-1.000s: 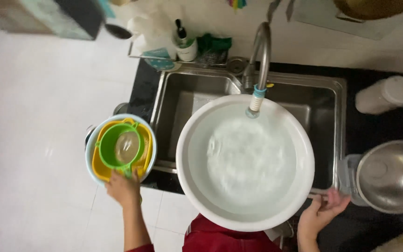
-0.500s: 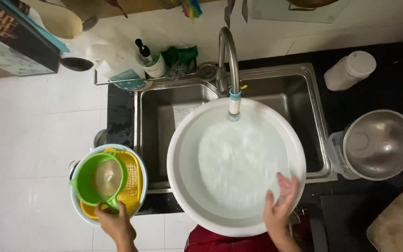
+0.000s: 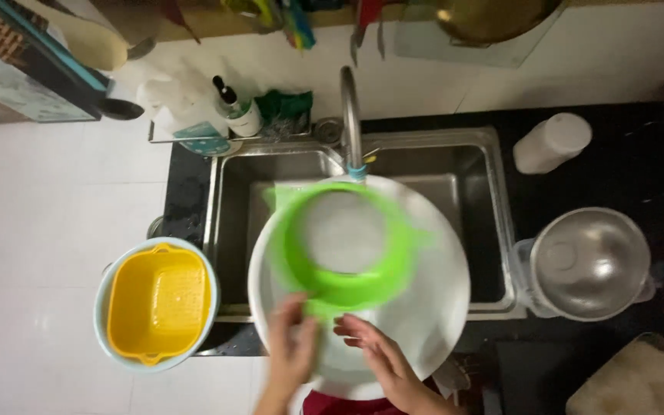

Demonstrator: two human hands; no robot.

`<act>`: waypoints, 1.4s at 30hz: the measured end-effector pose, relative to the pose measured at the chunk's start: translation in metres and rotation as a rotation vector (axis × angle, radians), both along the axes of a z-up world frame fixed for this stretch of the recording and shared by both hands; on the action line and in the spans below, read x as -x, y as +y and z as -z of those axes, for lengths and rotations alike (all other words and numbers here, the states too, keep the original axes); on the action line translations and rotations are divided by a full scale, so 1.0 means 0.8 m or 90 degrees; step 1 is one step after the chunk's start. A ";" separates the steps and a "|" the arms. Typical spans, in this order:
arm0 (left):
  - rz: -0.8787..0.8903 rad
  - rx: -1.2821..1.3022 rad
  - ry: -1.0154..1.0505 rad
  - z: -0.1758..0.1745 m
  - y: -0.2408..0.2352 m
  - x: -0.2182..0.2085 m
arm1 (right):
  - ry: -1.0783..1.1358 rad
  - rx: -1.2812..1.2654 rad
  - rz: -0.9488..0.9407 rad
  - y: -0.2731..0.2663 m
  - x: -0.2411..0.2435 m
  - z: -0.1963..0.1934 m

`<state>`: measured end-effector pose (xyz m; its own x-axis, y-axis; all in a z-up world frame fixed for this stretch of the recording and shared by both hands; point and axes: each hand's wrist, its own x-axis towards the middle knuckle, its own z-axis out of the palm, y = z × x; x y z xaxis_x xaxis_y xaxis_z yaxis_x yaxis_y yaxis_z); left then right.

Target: The person washes rice in a metal strainer under running water in a white basin placed in a kitchen sink. They agitate the rice with their hands, rinse it multiple times, and then drain the water. Finally, they place the strainer aside and pour out the remaining water from the basin.

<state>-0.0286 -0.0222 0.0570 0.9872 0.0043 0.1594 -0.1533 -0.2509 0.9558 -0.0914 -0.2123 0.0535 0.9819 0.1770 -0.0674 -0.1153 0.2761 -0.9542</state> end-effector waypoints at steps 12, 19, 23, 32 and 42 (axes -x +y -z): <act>0.201 -0.026 0.057 -0.024 -0.264 -0.008 | 0.379 -0.184 0.444 -0.157 -0.022 0.036; 0.047 -0.141 -0.090 0.041 -0.172 0.007 | 0.304 -0.083 0.398 -0.190 -0.065 0.008; -0.123 -0.313 -0.052 0.074 -0.038 0.008 | 0.196 0.070 0.409 -0.227 -0.084 0.040; -0.316 -0.054 0.397 0.074 0.067 0.010 | 0.356 0.336 0.426 -0.237 -0.109 0.050; -0.391 0.303 0.415 0.093 0.060 -0.008 | 0.403 0.324 0.384 -0.245 -0.132 0.089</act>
